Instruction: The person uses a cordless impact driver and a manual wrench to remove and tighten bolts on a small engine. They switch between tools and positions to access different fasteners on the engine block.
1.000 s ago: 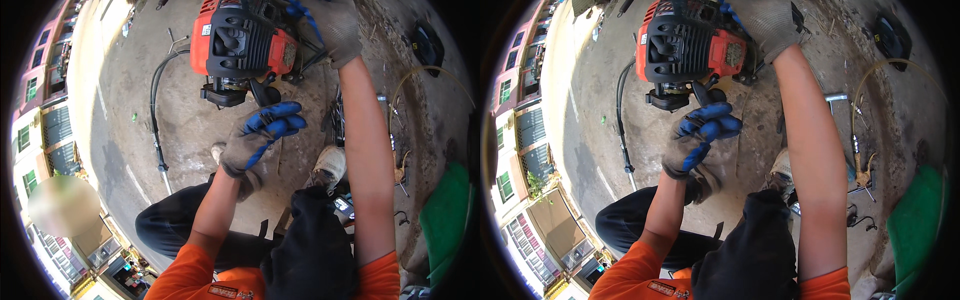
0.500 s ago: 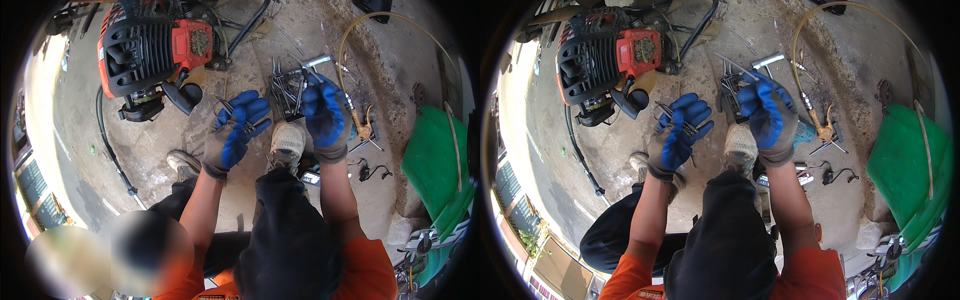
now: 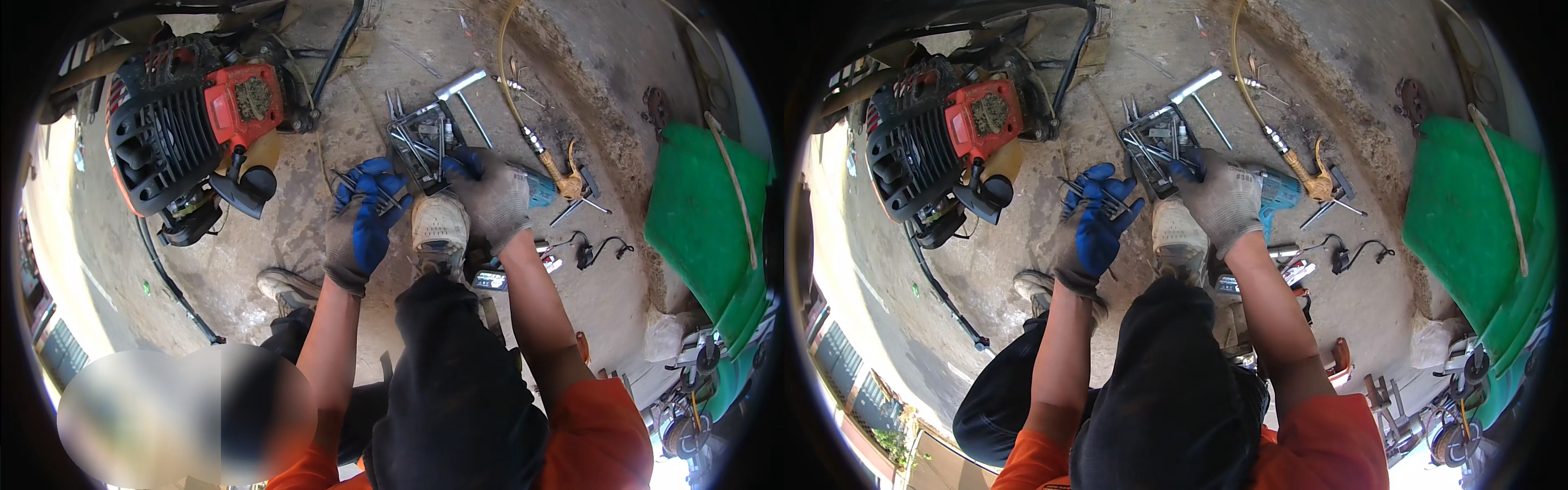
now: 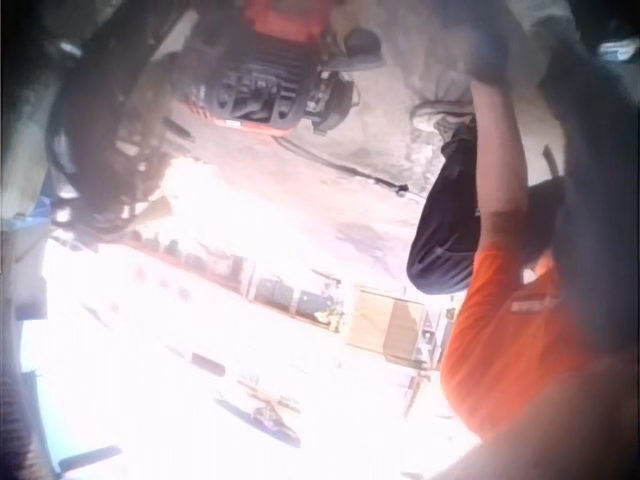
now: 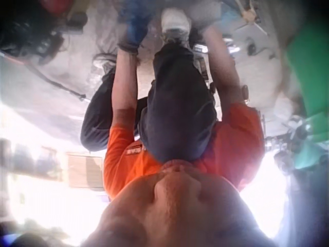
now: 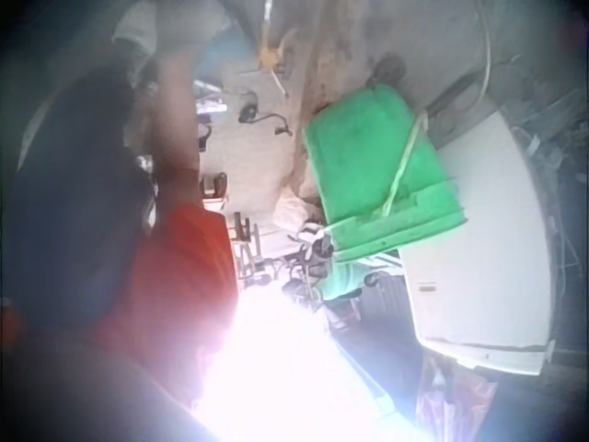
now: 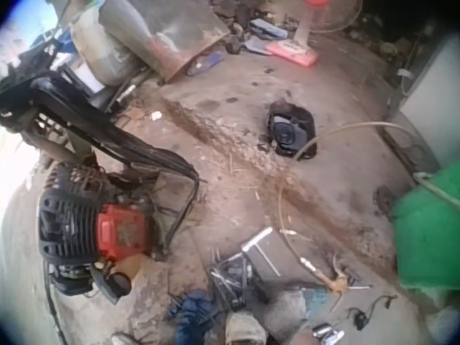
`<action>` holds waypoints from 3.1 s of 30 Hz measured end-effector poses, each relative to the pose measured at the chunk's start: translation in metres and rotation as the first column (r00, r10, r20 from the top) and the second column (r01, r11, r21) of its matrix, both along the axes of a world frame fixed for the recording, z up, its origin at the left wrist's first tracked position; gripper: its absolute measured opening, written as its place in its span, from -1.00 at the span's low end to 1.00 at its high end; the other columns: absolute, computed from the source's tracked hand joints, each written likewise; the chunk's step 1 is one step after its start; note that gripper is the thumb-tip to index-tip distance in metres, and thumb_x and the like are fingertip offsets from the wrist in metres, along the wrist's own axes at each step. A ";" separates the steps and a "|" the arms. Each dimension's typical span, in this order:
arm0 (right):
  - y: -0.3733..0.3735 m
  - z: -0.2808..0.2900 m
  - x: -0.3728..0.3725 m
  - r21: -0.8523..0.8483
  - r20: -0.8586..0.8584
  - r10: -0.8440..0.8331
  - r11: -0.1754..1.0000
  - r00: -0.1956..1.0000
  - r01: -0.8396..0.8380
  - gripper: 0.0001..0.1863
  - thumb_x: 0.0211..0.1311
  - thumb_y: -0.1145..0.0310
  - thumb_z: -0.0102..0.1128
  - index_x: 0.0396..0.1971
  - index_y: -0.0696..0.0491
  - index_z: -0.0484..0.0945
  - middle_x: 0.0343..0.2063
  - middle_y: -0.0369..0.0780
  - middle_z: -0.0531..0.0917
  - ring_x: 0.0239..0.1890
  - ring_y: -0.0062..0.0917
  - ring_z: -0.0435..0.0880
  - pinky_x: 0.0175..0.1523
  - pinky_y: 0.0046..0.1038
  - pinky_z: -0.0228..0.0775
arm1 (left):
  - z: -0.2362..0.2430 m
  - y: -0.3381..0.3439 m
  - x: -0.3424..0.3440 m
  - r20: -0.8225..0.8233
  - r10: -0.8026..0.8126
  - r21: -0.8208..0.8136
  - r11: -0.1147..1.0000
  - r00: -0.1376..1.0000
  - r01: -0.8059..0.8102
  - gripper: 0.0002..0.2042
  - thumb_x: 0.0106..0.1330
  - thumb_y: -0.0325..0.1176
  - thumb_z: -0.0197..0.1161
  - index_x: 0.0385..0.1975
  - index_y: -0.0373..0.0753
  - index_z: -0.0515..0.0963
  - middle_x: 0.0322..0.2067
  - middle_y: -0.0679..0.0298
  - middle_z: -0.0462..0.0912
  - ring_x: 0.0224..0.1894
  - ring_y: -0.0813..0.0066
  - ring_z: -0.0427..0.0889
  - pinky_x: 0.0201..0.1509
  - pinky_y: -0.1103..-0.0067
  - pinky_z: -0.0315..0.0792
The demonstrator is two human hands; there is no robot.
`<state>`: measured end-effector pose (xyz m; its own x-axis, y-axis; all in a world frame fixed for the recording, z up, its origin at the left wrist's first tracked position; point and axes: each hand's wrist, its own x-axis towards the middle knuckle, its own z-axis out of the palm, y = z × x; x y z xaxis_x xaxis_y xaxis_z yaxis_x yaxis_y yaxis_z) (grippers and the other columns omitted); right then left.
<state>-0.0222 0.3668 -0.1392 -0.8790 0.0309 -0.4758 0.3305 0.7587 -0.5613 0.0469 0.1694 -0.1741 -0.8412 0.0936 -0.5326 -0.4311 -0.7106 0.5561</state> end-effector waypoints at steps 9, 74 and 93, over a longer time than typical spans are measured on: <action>-0.021 -0.027 -0.043 0.270 0.312 0.162 0.930 0.936 -0.251 -0.55 0.12 0.01 0.23 -0.19 0.09 0.67 -0.19 0.06 0.69 -0.04 -0.06 0.66 0.10 -0.12 0.45 | 0.008 0.003 -0.002 -0.099 -0.288 -0.587 0.790 0.953 0.177 -0.68 0.50 -0.32 0.08 0.17 -0.26 0.42 -0.01 0.25 0.56 0.09 0.40 0.56 0.17 0.34 0.51; 0.015 -0.028 0.006 -0.346 0.066 -0.173 0.920 0.983 0.185 -0.72 0.19 0.25 0.27 -0.31 0.20 0.66 -0.55 -0.08 0.71 -0.46 -0.40 0.74 -0.29 -0.37 0.55 | -0.012 0.051 -0.078 0.285 -0.332 -0.112 0.920 0.899 0.375 -0.69 0.39 -0.32 0.23 0.06 -0.28 0.53 -0.17 0.19 0.68 -0.22 0.41 0.71 -0.20 0.40 0.72; 0.030 -0.032 0.007 -0.570 0.271 -0.388 0.672 0.881 0.472 -0.83 0.24 0.41 0.32 -0.34 0.23 0.67 -0.62 -0.31 0.64 -0.61 -0.77 0.51 -0.52 -0.65 0.34 | 0.000 0.038 -0.072 -0.154 -0.899 -0.969 0.058 0.409 -0.238 -0.57 0.05 -0.33 0.49 -0.04 -0.24 0.61 -0.13 0.23 0.70 -0.05 0.20 0.66 0.16 0.41 0.48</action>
<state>-0.0150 0.3966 -0.1717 -0.7785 0.0621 -0.6246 0.6269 0.0281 -0.7786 -0.0248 0.2078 -0.1736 -0.8355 0.5313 0.1405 0.4828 0.5877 0.6492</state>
